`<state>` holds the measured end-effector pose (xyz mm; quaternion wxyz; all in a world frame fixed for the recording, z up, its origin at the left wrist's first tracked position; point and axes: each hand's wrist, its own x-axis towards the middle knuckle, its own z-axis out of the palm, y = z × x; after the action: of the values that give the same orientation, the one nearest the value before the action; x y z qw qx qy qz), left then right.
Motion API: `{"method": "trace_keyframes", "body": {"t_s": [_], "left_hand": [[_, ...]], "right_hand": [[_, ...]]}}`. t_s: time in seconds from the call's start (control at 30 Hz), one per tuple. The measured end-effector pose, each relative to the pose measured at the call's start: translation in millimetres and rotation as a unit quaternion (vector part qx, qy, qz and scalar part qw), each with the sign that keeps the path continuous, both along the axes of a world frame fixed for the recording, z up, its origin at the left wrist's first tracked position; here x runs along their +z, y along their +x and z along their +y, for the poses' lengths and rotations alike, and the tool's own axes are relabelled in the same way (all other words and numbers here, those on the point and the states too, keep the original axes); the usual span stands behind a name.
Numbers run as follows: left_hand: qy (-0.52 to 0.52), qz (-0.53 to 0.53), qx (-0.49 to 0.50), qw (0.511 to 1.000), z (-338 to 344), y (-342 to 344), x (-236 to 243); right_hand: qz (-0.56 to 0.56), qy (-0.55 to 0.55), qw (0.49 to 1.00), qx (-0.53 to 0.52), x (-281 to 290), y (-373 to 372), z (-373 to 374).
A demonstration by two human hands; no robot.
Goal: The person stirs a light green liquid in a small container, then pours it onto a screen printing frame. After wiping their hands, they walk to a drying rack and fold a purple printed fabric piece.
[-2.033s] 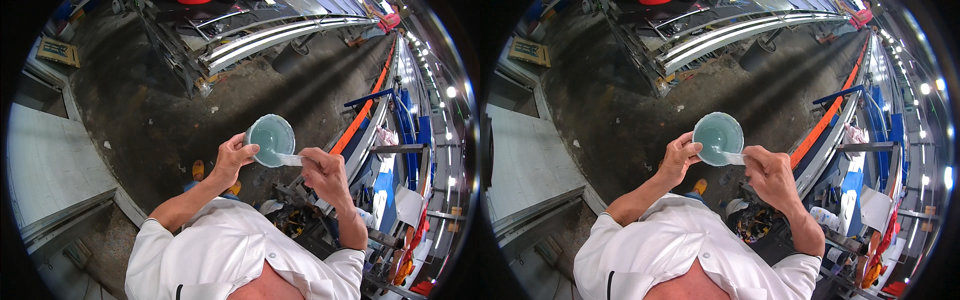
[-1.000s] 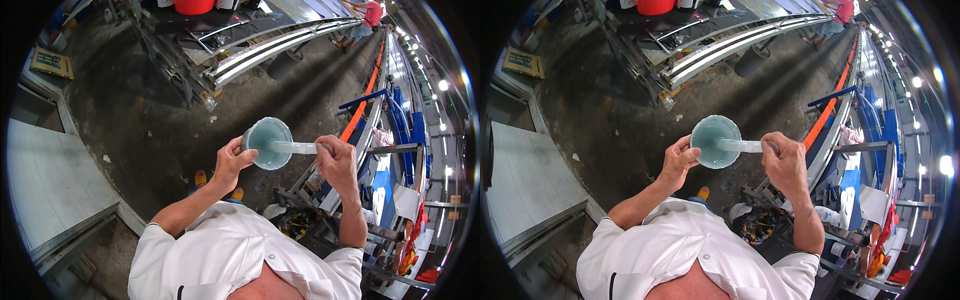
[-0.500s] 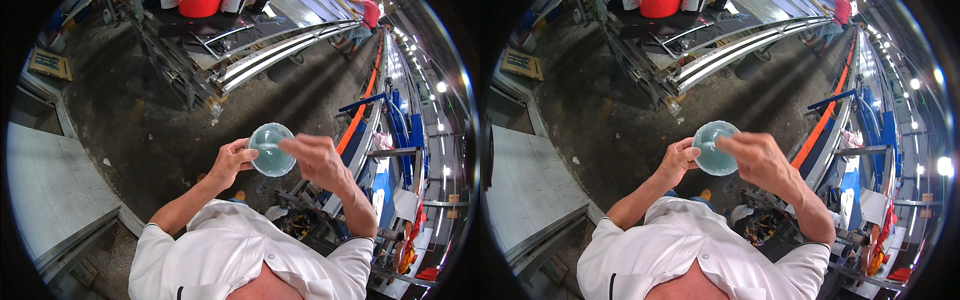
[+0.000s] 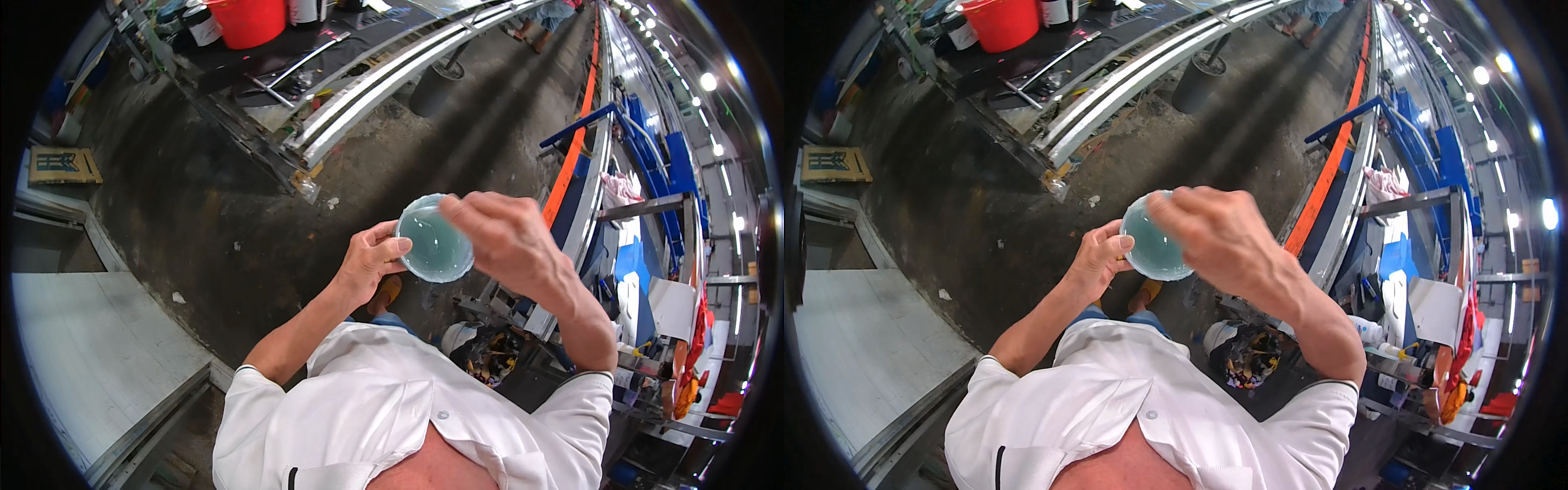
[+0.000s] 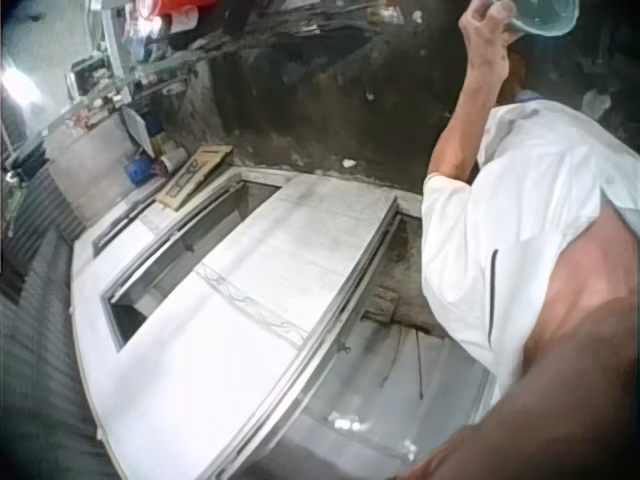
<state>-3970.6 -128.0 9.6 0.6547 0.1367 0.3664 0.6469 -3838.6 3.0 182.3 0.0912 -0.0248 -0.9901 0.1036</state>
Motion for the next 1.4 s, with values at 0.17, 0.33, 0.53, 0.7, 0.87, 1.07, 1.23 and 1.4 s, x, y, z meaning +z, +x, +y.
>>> {"method": "trace_keyframes", "body": {"t_s": [0.17, 0.33, 0.53, 0.7, 0.87, 1.07, 1.23, 1.4], "left_hand": [[-0.013, -0.002, 0.035, 0.999, 29.5, 22.7, -0.4], [0.009, 0.01, 0.038, 0.999, 63.8, 45.7, 7.4], [0.025, 0.02, 0.041, 0.999, 101.2, 62.2, 8.7], [-0.026, 0.013, 0.087, 0.996, 130.9, 68.3, -7.8], [-0.009, 0.003, 0.044, 0.999, 168.2, 51.5, -9.4], [0.003, -0.002, 0.015, 1.0, 226.7, 10.0, -12.6], [-0.004, -0.002, -0.014, 1.0, 272.4, -20.7, -11.2], [0.012, 0.009, -0.032, 0.999, 308.9, -47.0, -5.6]], "right_hand": [[-0.07, -0.091, 0.992, 0.06, 2.0, 57.0, 25.9], [0.036, -0.054, 0.994, -0.093, -4.3, 98.6, 86.4], [0.058, -0.027, 0.983, -0.17, -25.3, 111.9, 115.8], [0.027, -0.248, 0.925, -0.288, -44.1, 122.2, 113.5], [0.134, -0.396, 0.825, -0.381, -58.5, 84.3, 137.0], [0.081, -0.092, 0.937, -0.328, -42.2, 71.2, 184.8], [0.091, -0.449, 0.753, -0.472, -39.2, 32.0, 204.8], [0.124, -0.002, 0.916, -0.382, -50.0, 6.0, 254.2]]}}
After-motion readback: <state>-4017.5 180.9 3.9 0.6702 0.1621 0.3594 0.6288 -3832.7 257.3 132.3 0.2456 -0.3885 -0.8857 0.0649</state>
